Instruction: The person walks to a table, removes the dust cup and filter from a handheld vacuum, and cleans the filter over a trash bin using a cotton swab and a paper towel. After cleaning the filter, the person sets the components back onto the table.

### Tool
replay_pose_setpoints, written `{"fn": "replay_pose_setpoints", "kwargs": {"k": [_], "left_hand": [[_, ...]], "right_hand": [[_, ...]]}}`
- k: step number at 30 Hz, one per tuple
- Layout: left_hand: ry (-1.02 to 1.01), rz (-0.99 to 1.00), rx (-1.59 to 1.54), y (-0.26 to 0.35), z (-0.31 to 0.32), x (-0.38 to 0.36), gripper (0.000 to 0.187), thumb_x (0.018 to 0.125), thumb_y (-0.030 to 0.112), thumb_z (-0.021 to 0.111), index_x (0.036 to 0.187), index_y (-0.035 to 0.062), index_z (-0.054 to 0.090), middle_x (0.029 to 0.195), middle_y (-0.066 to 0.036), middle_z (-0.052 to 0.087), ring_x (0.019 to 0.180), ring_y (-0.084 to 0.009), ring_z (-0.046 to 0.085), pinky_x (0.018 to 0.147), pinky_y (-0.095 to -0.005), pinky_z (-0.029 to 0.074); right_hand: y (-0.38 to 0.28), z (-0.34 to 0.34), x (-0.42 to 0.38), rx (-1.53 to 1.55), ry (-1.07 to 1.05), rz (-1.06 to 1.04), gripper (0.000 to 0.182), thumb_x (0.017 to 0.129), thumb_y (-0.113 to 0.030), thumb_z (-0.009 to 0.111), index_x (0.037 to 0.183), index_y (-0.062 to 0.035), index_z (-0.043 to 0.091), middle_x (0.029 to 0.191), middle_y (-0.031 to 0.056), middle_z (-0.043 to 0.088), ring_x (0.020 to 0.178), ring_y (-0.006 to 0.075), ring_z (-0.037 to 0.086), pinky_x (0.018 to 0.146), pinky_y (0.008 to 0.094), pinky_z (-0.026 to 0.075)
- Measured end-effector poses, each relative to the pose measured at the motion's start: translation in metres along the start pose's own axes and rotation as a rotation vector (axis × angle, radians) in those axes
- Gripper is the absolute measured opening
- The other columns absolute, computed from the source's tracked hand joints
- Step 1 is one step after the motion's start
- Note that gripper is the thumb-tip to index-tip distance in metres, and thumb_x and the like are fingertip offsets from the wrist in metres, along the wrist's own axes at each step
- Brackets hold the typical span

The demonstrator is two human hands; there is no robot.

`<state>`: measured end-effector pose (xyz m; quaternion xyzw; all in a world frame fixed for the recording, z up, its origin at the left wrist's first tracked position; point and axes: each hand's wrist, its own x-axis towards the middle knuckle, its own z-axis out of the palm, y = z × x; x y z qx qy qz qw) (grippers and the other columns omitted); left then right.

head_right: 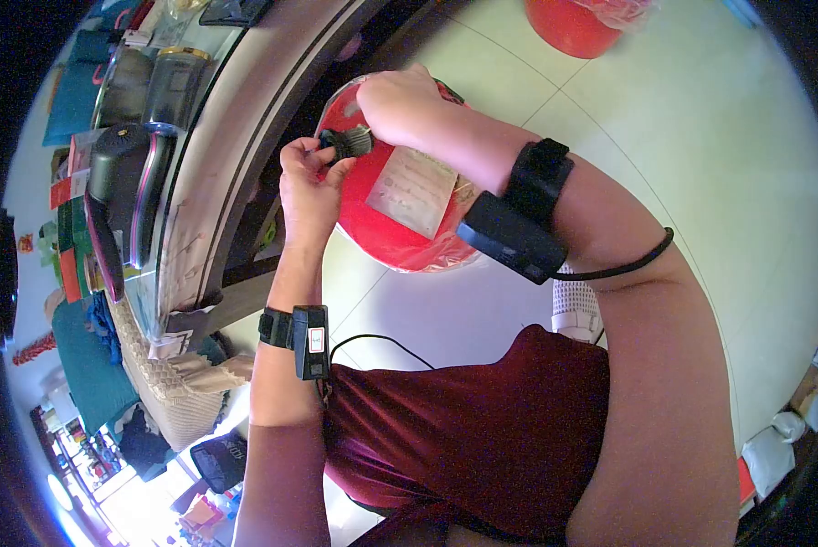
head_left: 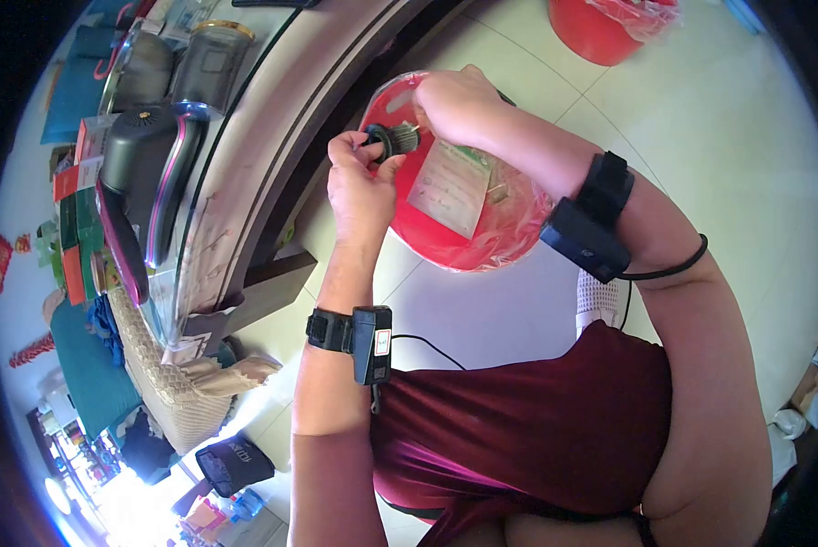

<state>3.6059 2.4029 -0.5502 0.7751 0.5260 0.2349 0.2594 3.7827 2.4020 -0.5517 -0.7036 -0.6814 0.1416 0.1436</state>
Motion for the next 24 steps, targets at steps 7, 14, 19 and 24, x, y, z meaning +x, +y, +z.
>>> {"fn": "replay_pose_setpoints", "kwargs": {"k": [7, 14, 19, 24], "left_hand": [[0.008, -0.027, -0.027, -0.004, 0.003, 0.001, 0.052, 0.074, 0.008, 0.078, 0.11, 0.0019, 0.041, 0.086, -0.013, 0.069, 0.068, -0.0219, 0.064, 0.067, -0.0325, 0.052], [0.007, -0.023, -0.014, -0.003, 0.003, 0.0, 0.051, 0.075, 0.009, 0.079, 0.11, 0.0005, 0.043, 0.086, -0.012, 0.068, 0.07, -0.0136, 0.061, 0.068, -0.0272, 0.051], [0.008, -0.021, -0.049, -0.005, 0.002, 0.0, 0.05, 0.075, 0.008, 0.079, 0.109, 0.0007, 0.042, 0.087, -0.014, 0.069, 0.069, -0.0152, 0.062, 0.067, -0.0286, 0.052], [0.001, -0.013, -0.002, -0.002, 0.002, -0.003, 0.048, 0.076, 0.006, 0.078, 0.108, 0.0008, 0.042, 0.086, -0.014, 0.068, 0.069, -0.0154, 0.062, 0.067, -0.0281, 0.051]], "right_hand": [[-0.008, -0.002, 0.001, 0.082, -0.069, -0.033, 0.009, 0.075, -0.015, 0.061, 0.076, -0.0129, 0.07, 0.081, 0.0063, 0.068, 0.086, 0.0239, 0.065, 0.079, 0.0416, 0.044], [-0.014, -0.001, 0.001, -0.024, -0.089, -0.029, 0.009, 0.075, -0.016, 0.061, 0.076, -0.0131, 0.07, 0.081, 0.0068, 0.069, 0.085, 0.0236, 0.066, 0.08, 0.0421, 0.045], [-0.009, 0.003, 0.005, 0.068, -0.067, -0.045, 0.009, 0.074, -0.016, 0.062, 0.072, -0.0132, 0.07, 0.08, 0.0077, 0.069, 0.083, 0.0242, 0.066, 0.077, 0.0425, 0.045], [-0.008, 0.008, 0.001, -0.021, -0.068, -0.05, 0.012, 0.075, -0.013, 0.059, 0.072, -0.0127, 0.07, 0.079, 0.0067, 0.069, 0.083, 0.025, 0.066, 0.075, 0.043, 0.046]]}}
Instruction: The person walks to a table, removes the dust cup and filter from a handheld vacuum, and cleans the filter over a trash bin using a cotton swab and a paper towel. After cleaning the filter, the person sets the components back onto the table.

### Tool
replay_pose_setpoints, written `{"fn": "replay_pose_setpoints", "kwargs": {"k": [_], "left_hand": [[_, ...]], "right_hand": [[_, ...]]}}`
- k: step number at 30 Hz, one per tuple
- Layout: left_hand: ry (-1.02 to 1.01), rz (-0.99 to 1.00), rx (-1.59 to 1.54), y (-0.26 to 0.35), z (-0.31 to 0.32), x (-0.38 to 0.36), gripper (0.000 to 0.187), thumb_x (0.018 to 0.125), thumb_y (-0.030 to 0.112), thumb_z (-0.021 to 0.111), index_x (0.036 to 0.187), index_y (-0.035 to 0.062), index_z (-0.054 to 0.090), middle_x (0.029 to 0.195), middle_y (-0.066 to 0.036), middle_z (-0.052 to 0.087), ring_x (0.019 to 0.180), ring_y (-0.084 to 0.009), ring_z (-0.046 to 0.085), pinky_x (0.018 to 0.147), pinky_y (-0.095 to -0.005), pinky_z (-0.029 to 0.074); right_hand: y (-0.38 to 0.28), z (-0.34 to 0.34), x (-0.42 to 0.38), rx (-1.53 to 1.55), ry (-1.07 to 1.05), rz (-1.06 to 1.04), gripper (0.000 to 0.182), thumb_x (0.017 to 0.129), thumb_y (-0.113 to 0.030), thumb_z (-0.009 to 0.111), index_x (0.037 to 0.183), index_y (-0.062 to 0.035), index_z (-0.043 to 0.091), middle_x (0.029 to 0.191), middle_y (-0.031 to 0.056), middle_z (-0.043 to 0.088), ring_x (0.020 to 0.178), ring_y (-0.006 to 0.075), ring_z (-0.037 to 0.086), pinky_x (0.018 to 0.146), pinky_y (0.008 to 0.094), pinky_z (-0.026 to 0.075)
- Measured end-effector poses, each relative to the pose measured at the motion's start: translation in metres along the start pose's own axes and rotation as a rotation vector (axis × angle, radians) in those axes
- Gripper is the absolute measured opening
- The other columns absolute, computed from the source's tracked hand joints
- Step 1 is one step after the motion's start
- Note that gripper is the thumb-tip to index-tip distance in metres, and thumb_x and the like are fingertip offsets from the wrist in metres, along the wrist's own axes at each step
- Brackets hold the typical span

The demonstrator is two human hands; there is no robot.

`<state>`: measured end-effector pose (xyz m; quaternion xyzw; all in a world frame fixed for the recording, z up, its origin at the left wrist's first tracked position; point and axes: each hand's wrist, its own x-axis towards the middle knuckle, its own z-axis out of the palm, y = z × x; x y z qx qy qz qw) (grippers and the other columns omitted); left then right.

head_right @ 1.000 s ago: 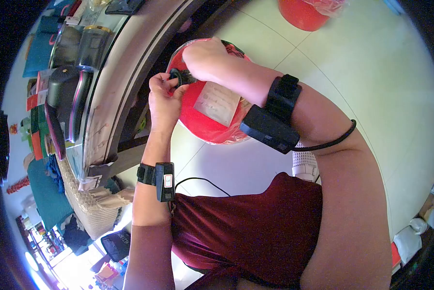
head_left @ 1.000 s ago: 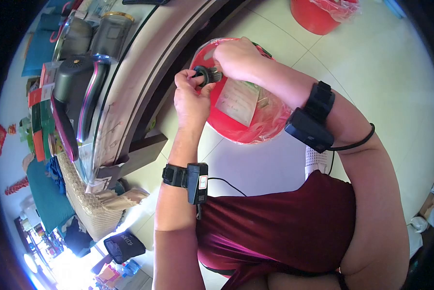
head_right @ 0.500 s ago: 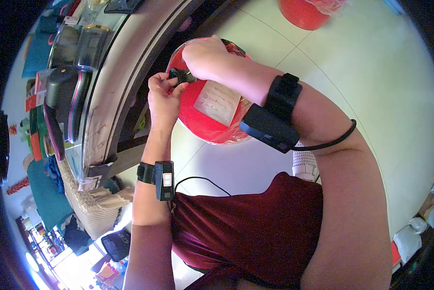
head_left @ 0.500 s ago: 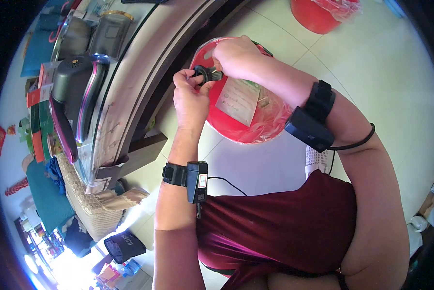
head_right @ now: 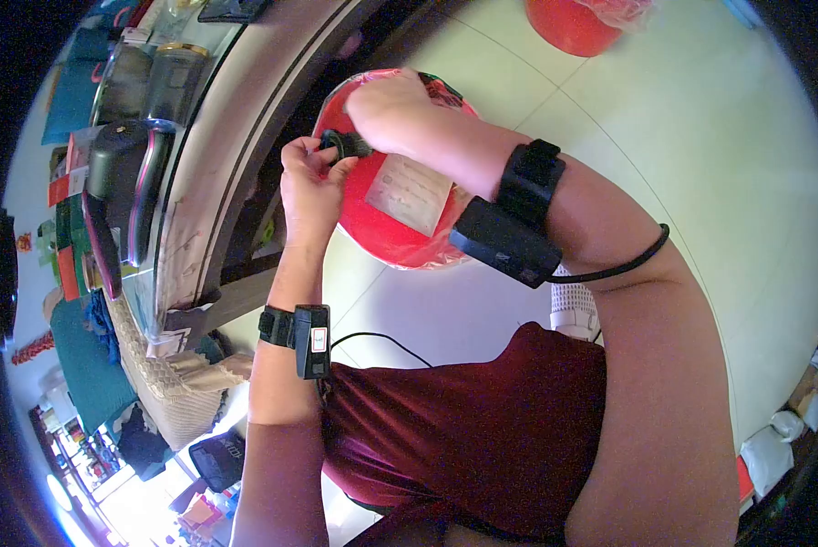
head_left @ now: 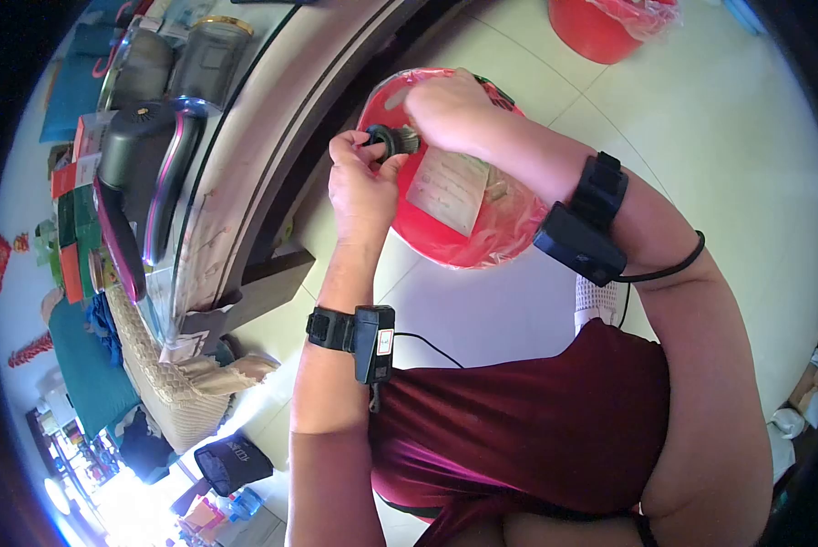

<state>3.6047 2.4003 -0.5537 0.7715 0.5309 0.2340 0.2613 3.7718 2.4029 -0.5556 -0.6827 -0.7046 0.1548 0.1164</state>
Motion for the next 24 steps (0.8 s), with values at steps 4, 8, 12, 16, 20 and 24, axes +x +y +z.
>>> {"fn": "replay_pose_setpoints", "kwargs": {"k": [4, 8, 12, 16, 20, 24], "left_hand": [[-0.004, -0.006, -0.037, -0.003, -0.001, 0.002, 0.052, 0.073, 0.01, 0.079, 0.109, 0.0027, 0.041, 0.087, -0.013, 0.07, 0.067, -0.0219, 0.065, 0.066, -0.0332, 0.052], [0.011, 0.011, -0.014, -0.005, 0.002, 0.001, 0.052, 0.074, 0.011, 0.079, 0.108, 0.0025, 0.041, 0.085, -0.013, 0.07, 0.067, -0.0218, 0.064, 0.065, -0.0322, 0.052], [0.016, 0.008, -0.032, -0.006, 0.0, 0.001, 0.051, 0.074, 0.01, 0.079, 0.107, 0.002, 0.041, 0.083, -0.012, 0.07, 0.067, -0.0216, 0.065, 0.065, -0.0317, 0.052], [0.026, 0.003, 0.001, -0.001, 0.001, 0.001, 0.051, 0.074, 0.01, 0.079, 0.107, 0.0017, 0.04, 0.082, -0.012, 0.07, 0.066, -0.0212, 0.065, 0.065, -0.0317, 0.052], [0.012, -0.03, -0.068, -0.005, 0.001, 0.001, 0.05, 0.075, 0.009, 0.078, 0.108, 0.001, 0.041, 0.083, -0.013, 0.069, 0.068, -0.0183, 0.064, 0.066, -0.0301, 0.052], [0.005, -0.048, -0.08, -0.001, 0.0, 0.002, 0.05, 0.077, 0.007, 0.078, 0.109, -0.0002, 0.041, 0.086, -0.014, 0.069, 0.071, -0.0129, 0.062, 0.068, -0.0264, 0.051]], "right_hand": [[-0.001, -0.003, 0.003, 0.137, -0.027, 0.001, 0.012, 0.075, -0.013, 0.059, 0.076, -0.0142, 0.071, 0.08, 0.0065, 0.069, 0.084, 0.0237, 0.066, 0.075, 0.0428, 0.046], [0.004, 0.0, -0.002, -0.021, -0.064, 0.065, 0.011, 0.075, -0.011, 0.06, 0.077, -0.0147, 0.071, 0.08, 0.0063, 0.069, 0.085, 0.0235, 0.066, 0.078, 0.0416, 0.046], [-0.002, -0.015, -0.003, 0.121, -0.037, 0.026, 0.01, 0.075, -0.013, 0.061, 0.077, -0.0145, 0.071, 0.082, 0.0065, 0.069, 0.086, 0.0236, 0.066, 0.08, 0.0405, 0.046], [0.0, -0.007, 0.003, 0.109, -0.046, 0.038, 0.009, 0.075, -0.015, 0.062, 0.078, -0.0142, 0.071, 0.083, 0.0068, 0.069, 0.086, 0.0241, 0.066, 0.079, 0.0403, 0.047], [0.01, -0.004, 0.003, 0.088, -0.11, 0.076, 0.009, 0.075, -0.015, 0.063, 0.079, -0.0137, 0.07, 0.084, 0.0074, 0.069, 0.086, 0.0247, 0.066, 0.078, 0.0397, 0.049], [0.007, -0.001, 0.004, 0.058, -0.075, 0.048, 0.008, 0.074, -0.017, 0.064, 0.078, -0.0134, 0.07, 0.083, 0.0077, 0.069, 0.086, 0.0251, 0.066, 0.076, 0.0393, 0.049]]}}
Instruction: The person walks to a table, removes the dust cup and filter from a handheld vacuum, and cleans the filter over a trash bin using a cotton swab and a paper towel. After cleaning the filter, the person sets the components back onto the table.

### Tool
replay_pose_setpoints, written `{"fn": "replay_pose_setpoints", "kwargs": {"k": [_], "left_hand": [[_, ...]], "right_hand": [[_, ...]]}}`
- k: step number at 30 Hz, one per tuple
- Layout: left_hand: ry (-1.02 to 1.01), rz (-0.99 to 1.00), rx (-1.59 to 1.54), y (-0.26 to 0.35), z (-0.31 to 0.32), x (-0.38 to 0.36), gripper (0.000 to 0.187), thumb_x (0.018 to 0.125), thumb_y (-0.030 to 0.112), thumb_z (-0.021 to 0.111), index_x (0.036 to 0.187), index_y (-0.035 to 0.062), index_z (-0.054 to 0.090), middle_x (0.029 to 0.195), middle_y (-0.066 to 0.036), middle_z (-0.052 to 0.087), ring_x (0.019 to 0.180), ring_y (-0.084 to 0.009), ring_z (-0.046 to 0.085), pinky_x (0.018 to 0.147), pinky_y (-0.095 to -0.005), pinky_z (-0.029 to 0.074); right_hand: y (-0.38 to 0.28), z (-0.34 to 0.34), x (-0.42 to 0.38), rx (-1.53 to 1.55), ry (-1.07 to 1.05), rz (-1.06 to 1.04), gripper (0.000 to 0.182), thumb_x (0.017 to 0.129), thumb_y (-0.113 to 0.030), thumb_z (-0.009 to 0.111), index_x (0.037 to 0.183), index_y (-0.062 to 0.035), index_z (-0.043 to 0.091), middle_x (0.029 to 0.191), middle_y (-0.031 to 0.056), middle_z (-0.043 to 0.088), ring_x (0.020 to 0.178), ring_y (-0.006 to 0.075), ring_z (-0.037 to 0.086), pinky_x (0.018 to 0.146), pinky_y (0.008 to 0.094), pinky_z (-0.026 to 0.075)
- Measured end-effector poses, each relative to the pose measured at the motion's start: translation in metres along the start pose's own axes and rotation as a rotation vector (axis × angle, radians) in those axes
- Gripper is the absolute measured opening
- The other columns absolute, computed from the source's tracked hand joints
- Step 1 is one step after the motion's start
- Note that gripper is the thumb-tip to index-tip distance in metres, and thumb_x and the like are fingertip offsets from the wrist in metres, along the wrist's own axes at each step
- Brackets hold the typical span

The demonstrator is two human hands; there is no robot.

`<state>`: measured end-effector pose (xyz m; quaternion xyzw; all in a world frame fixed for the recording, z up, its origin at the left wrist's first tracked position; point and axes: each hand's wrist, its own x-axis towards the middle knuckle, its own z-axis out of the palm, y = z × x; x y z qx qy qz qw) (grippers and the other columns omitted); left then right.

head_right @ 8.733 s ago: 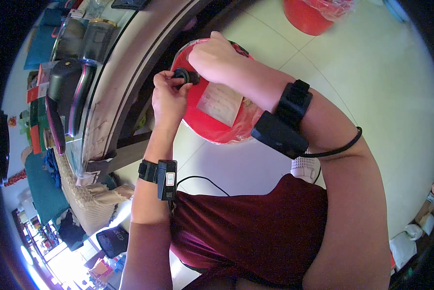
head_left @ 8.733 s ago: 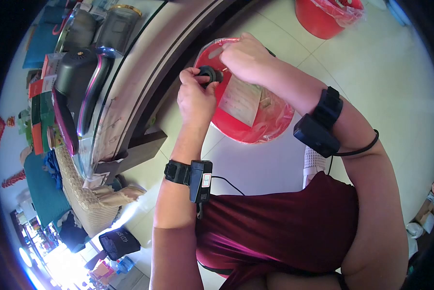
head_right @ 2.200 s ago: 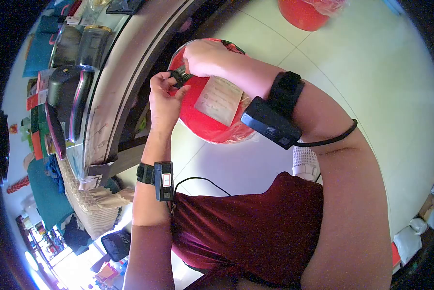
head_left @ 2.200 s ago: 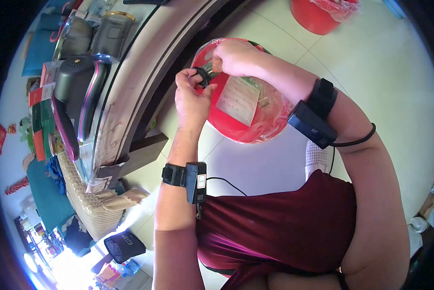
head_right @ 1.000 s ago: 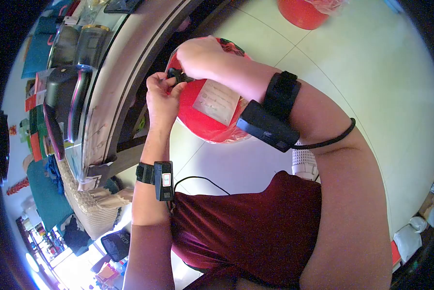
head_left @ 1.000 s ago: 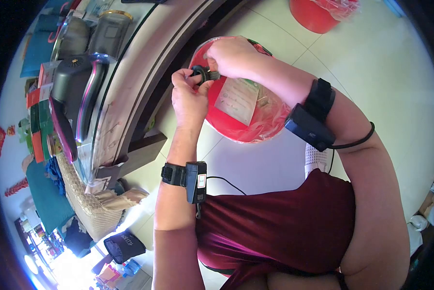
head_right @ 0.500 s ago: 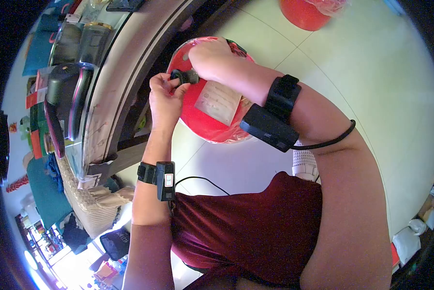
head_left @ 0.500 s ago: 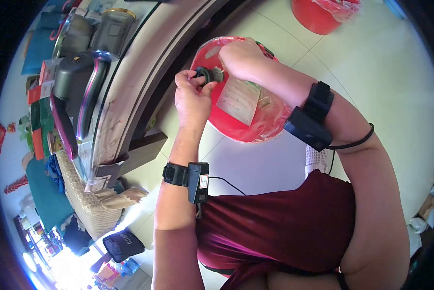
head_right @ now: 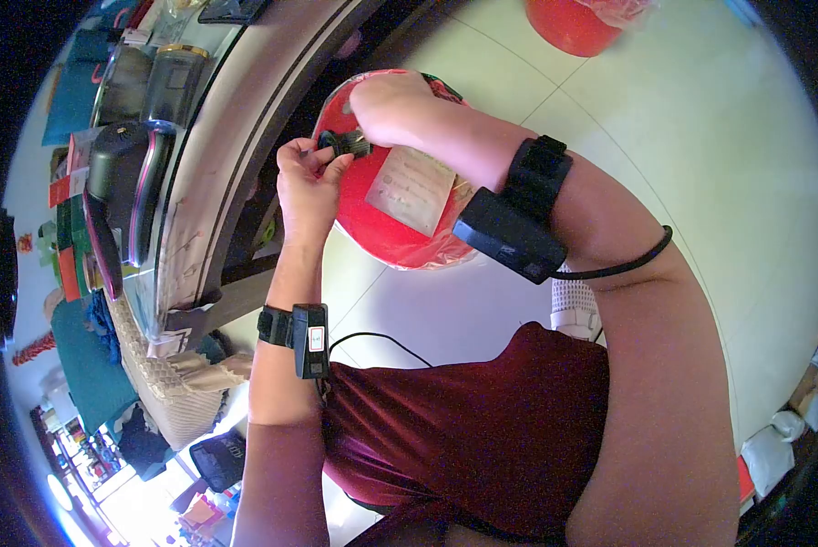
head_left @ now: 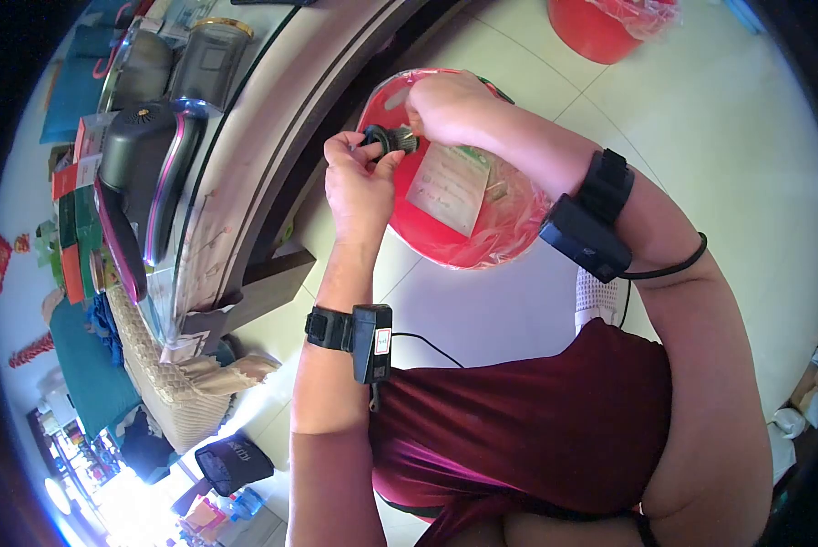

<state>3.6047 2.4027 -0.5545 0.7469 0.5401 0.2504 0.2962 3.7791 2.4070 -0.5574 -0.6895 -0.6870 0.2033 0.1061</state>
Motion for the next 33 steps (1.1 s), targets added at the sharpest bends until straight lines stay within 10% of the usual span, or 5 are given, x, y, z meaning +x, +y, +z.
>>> {"fn": "replay_pose_setpoints", "kwargs": {"k": [10, 33], "left_hand": [[0.013, 0.029, 0.074, 0.001, 0.0, -0.002, 0.051, 0.074, 0.012, 0.079, 0.107, 0.0021, 0.04, 0.083, -0.013, 0.07, 0.067, -0.0224, 0.065, 0.066, -0.0332, 0.052], [0.017, -0.009, -0.015, -0.001, -0.001, 0.005, 0.051, 0.076, 0.009, 0.079, 0.108, -0.0018, 0.041, 0.086, -0.014, 0.068, 0.073, -0.0125, 0.062, 0.069, -0.0252, 0.05]], "right_hand": [[-0.009, 0.001, 0.002, -0.028, -0.021, -0.015, 0.007, 0.075, -0.016, 0.062, 0.076, -0.0133, 0.069, 0.082, 0.0088, 0.069, 0.086, 0.0258, 0.066, 0.073, 0.0415, 0.049], [-0.012, -0.015, -0.001, 0.065, 0.008, 0.0, 0.013, 0.075, -0.009, 0.059, 0.08, -0.012, 0.071, 0.087, 0.0078, 0.07, 0.089, 0.0237, 0.065, 0.08, 0.0384, 0.049]]}}
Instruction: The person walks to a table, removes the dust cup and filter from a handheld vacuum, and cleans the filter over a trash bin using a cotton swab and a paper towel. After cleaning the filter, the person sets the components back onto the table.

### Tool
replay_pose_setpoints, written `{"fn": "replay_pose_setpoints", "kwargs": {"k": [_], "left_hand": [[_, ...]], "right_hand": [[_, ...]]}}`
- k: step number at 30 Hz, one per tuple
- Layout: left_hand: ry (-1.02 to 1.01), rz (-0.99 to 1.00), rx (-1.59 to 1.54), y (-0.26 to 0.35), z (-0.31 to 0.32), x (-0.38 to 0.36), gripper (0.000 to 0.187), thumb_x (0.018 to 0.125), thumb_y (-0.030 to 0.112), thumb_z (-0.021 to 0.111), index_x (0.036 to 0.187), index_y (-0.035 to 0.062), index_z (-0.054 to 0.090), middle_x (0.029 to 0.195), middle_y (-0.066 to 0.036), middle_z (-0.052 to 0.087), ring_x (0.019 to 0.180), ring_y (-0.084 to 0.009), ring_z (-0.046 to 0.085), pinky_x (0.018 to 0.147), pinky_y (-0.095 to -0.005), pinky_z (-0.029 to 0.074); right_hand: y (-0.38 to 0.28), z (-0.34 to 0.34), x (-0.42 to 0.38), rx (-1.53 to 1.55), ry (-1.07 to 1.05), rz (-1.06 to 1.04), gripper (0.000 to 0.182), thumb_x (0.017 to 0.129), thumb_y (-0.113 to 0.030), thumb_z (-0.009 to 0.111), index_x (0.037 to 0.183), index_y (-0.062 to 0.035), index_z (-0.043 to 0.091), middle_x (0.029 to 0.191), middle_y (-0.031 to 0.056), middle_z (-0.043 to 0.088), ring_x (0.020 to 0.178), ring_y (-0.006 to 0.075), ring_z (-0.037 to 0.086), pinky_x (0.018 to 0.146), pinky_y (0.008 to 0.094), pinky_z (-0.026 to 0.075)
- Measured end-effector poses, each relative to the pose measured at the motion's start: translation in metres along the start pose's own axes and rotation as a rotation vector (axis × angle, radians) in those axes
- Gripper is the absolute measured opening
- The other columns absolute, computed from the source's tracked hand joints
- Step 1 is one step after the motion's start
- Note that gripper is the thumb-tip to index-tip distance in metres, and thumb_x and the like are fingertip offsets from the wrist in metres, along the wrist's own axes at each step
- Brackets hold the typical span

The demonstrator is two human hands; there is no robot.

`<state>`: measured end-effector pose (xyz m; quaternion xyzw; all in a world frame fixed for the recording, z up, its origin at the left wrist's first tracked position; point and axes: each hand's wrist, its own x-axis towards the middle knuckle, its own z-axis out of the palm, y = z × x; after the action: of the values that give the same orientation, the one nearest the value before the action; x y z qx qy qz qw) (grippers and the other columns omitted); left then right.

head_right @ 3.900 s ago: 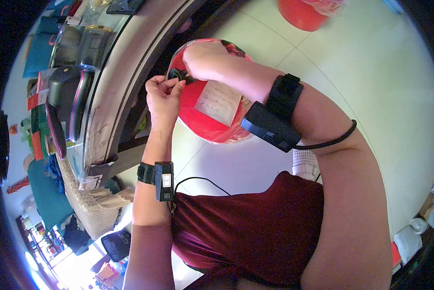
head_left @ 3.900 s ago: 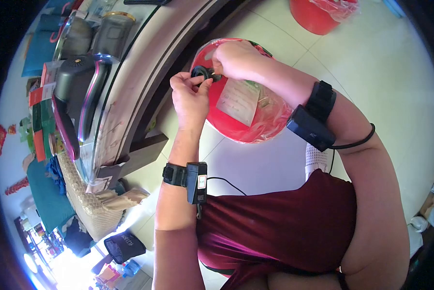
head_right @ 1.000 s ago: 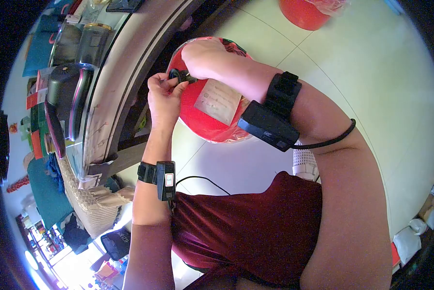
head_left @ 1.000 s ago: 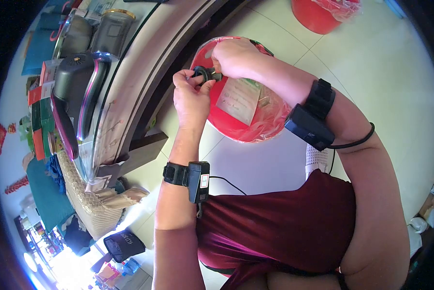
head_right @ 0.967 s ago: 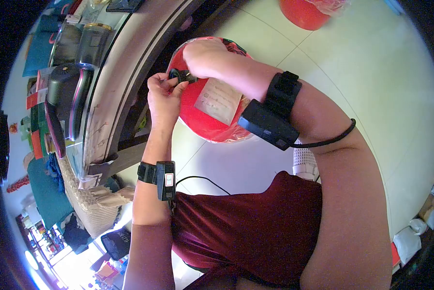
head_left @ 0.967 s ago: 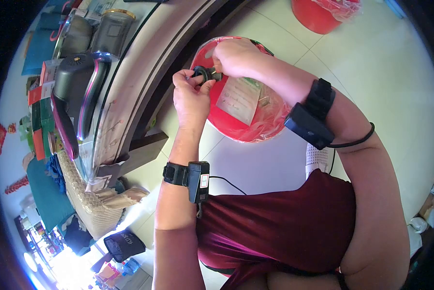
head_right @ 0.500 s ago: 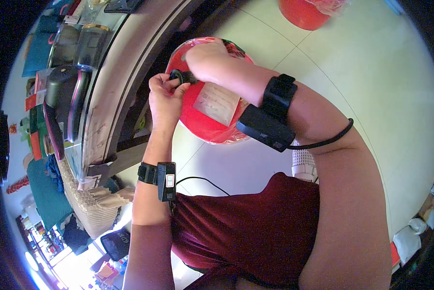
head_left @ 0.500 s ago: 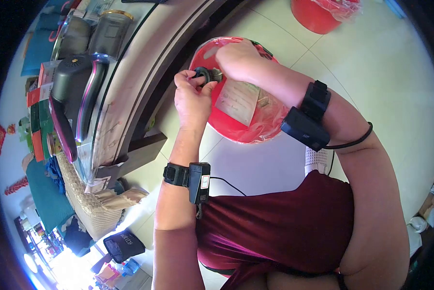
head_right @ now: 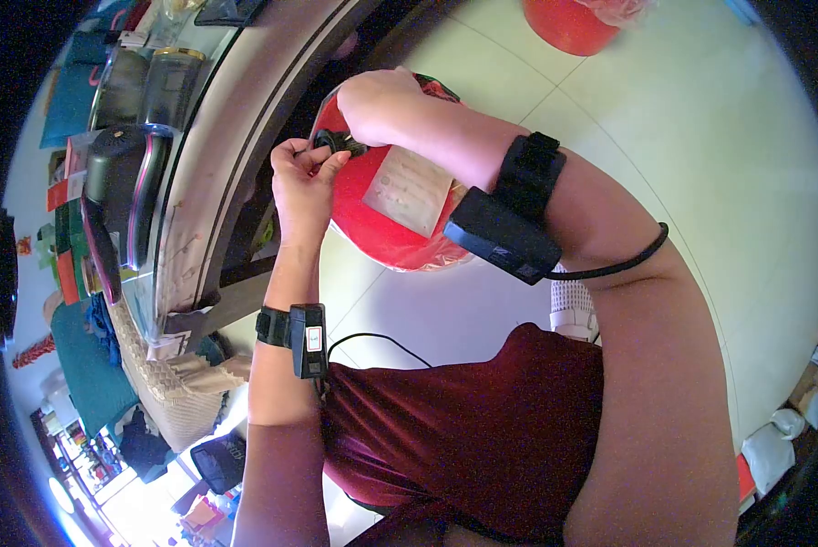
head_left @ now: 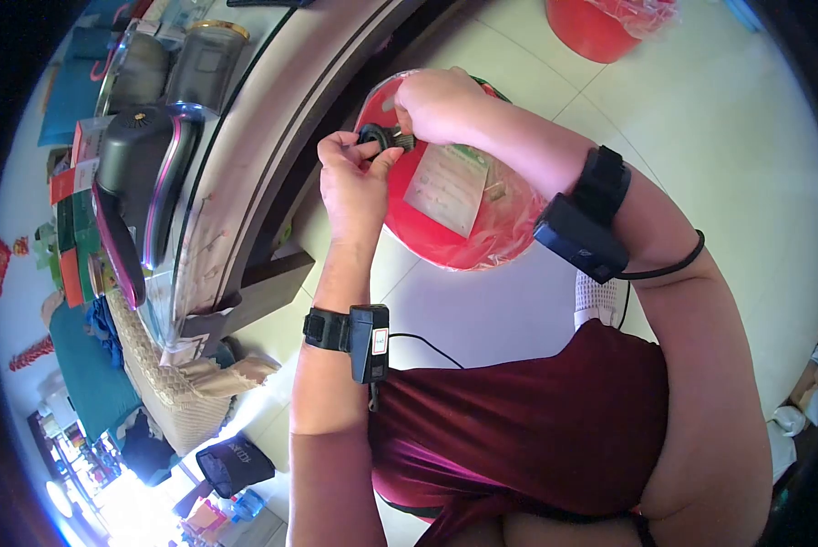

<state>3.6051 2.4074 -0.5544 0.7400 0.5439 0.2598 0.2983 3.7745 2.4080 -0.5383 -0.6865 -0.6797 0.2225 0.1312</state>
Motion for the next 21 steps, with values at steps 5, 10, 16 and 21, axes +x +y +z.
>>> {"fn": "replay_pose_setpoints", "kwargs": {"k": [5, 10, 16, 21], "left_hand": [[-0.006, 0.0, 0.003, 0.005, -0.004, -0.004, 0.051, 0.076, 0.009, 0.079, 0.108, -0.0019, 0.041, 0.084, -0.013, 0.068, 0.074, -0.0125, 0.062, 0.069, -0.0247, 0.05], [0.0, 0.001, -0.025, 0.002, -0.004, -0.003, 0.051, 0.076, 0.007, 0.078, 0.108, -0.0017, 0.04, 0.083, -0.012, 0.068, 0.072, -0.0114, 0.06, 0.067, -0.024, 0.049], [0.01, 0.008, -0.033, -0.001, -0.003, -0.003, 0.051, 0.076, 0.007, 0.079, 0.108, -0.0014, 0.04, 0.083, -0.012, 0.068, 0.07, -0.0107, 0.058, 0.068, -0.024, 0.049], [0.029, -0.002, -0.018, 0.002, -0.005, -0.005, 0.052, 0.075, 0.008, 0.08, 0.108, -0.0012, 0.04, 0.084, -0.013, 0.068, 0.07, -0.0111, 0.058, 0.068, -0.0246, 0.049]], "right_hand": [[-0.001, -0.01, -0.008, 0.092, -0.071, 0.034, 0.014, 0.076, -0.009, 0.06, 0.083, -0.0117, 0.072, 0.09, 0.0072, 0.07, 0.09, 0.0242, 0.065, 0.079, 0.0372, 0.05], [-0.001, -0.007, -0.004, 0.097, -0.054, 0.01, 0.014, 0.076, -0.009, 0.06, 0.084, -0.0116, 0.072, 0.089, 0.0083, 0.07, 0.088, 0.0255, 0.066, 0.078, 0.0374, 0.05], [-0.004, -0.012, -0.006, 0.128, -0.101, -0.03, 0.013, 0.077, -0.012, 0.061, 0.084, -0.0123, 0.072, 0.089, 0.009, 0.07, 0.088, 0.0264, 0.065, 0.078, 0.0393, 0.05], [0.007, 0.01, -0.002, 0.049, -0.015, -0.028, 0.011, 0.076, -0.014, 0.062, 0.079, -0.0125, 0.071, 0.085, 0.0099, 0.069, 0.086, 0.028, 0.065, 0.076, 0.0405, 0.05]]}}
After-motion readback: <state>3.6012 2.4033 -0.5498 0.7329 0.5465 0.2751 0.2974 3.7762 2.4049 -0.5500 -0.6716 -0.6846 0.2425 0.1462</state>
